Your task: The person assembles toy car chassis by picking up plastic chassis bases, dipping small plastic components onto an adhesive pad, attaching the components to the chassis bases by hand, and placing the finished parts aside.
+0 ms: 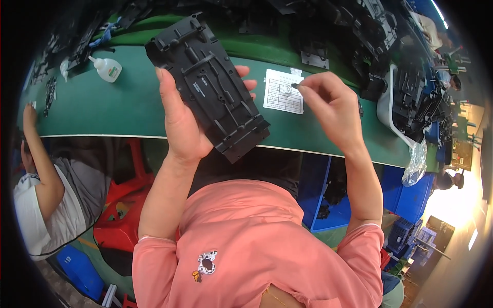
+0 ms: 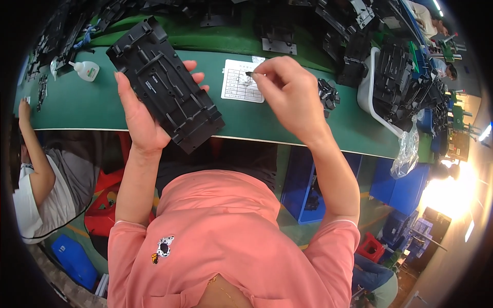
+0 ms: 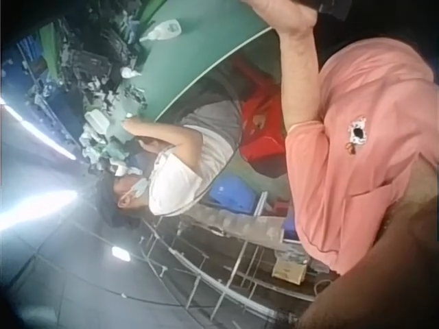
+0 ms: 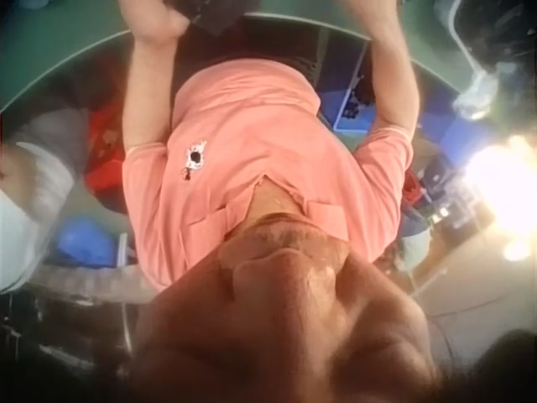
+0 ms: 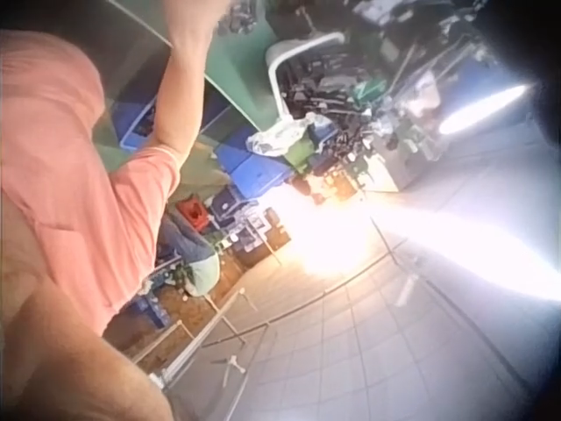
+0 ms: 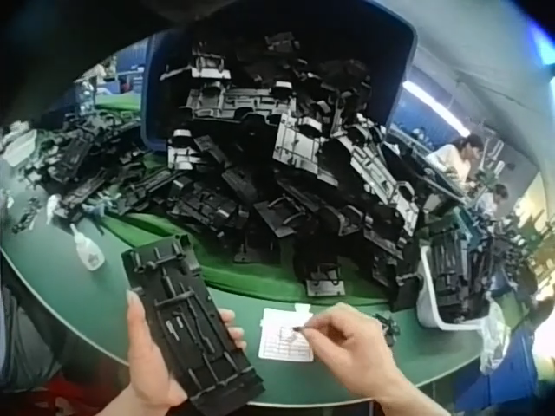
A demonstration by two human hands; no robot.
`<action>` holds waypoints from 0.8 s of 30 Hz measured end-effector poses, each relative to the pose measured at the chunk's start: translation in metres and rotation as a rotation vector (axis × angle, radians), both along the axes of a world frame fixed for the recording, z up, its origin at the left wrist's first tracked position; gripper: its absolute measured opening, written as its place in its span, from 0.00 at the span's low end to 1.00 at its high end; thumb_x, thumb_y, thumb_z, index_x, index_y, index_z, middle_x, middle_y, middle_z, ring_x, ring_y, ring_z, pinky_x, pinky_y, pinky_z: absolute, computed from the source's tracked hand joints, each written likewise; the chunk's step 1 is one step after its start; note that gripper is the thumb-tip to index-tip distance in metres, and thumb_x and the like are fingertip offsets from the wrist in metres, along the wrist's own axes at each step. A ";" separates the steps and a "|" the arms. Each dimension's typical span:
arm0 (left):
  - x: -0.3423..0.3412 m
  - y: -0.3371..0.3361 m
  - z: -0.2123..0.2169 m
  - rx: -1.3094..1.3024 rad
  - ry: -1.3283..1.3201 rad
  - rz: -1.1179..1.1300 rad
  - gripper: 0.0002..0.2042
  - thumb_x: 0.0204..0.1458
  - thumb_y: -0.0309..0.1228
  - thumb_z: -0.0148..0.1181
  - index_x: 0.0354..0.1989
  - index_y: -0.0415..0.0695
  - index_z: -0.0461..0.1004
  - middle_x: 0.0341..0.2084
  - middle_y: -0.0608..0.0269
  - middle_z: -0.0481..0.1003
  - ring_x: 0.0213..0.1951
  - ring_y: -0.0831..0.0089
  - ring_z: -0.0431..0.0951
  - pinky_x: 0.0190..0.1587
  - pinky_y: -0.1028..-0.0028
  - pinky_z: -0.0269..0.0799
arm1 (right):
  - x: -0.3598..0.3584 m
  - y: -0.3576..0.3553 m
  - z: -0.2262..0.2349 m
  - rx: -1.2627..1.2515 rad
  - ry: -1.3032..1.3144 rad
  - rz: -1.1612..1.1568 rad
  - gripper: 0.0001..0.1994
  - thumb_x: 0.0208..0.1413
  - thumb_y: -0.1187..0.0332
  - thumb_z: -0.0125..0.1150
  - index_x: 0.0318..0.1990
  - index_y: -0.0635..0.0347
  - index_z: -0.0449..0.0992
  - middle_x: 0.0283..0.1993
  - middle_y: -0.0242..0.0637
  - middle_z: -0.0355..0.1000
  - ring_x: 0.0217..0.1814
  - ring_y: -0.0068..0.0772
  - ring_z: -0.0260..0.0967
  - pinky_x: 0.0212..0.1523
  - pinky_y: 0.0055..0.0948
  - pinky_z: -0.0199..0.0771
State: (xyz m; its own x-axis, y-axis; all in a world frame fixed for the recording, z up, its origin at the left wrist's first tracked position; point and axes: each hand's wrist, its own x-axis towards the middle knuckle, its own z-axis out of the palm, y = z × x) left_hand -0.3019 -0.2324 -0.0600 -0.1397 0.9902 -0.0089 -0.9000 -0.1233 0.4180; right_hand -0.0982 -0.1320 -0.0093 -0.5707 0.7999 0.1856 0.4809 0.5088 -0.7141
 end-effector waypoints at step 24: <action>0.004 -0.016 0.011 -0.064 0.101 -0.021 0.38 0.57 0.61 0.28 0.59 0.36 0.58 0.51 0.41 0.66 0.49 0.53 0.72 0.52 0.49 0.69 | 0.015 -0.008 0.008 0.213 -0.031 0.080 0.04 0.50 0.73 0.58 0.31 0.63 0.72 0.22 0.35 0.66 0.22 0.31 0.64 0.24 0.31 0.64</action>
State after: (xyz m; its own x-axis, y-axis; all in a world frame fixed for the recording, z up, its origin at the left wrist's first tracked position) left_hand -0.2978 -0.2483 -0.0491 -0.1222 0.9907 -0.0596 -0.8551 -0.0746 0.5131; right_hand -0.0831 -0.1402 -0.0011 -0.6385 0.6968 0.3269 0.4530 0.6836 -0.5722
